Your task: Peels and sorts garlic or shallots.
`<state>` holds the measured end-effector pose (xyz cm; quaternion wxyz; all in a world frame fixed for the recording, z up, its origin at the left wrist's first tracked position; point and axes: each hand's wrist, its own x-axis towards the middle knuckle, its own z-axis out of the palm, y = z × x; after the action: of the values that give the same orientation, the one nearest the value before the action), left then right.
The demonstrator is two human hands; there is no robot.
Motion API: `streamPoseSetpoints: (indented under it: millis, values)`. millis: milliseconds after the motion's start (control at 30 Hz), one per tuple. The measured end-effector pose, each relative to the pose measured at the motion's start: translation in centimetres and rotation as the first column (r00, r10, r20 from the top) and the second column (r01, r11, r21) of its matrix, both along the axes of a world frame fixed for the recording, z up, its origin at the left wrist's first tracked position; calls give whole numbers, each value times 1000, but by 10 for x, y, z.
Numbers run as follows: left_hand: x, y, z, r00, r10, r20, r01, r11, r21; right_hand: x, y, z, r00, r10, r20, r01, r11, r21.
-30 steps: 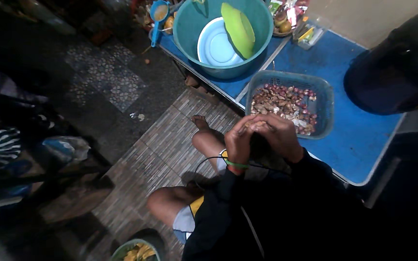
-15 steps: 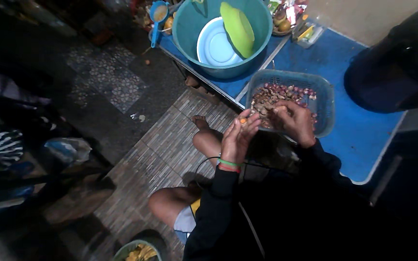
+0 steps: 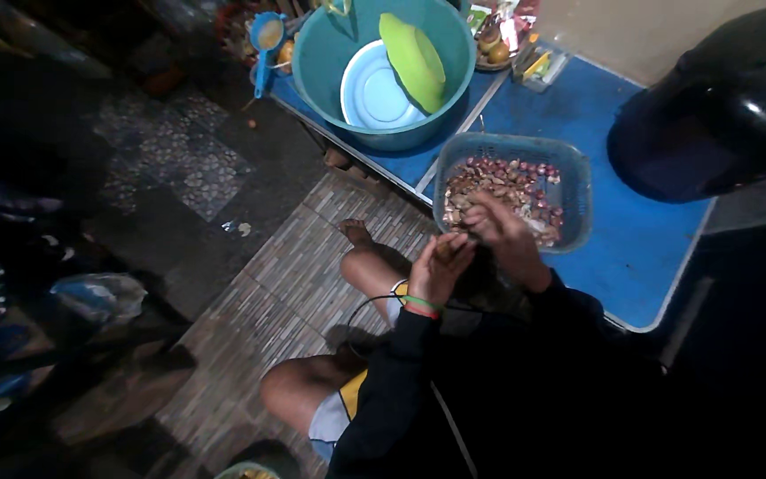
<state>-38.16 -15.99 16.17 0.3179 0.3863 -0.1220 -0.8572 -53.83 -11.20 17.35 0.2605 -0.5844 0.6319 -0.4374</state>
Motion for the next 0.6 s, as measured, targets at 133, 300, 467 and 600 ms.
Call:
streamPoseSetpoints:
  millis: [133, 300, 467, 600]
  values:
    - [-2, 2, -3, 1000, -4, 12, 3, 999, 54, 31, -6, 1, 976, 154, -153, -165, 984, -61]
    - [5, -3, -9, 999, 35, -6, -35, 998, 55, 24, 5, 1, 999, 36, 40, -31, 993, -113]
    - [48, -11, -31, 992, 118, -45, -116, 992, 40, 1, 34, -17, 647, -288, 706, -87, 892, 443]
    - [121, -9, -46, 966, 246, 75, -240, 967, -83, -12, 44, -40, 270, -543, 795, -131, 797, 589]
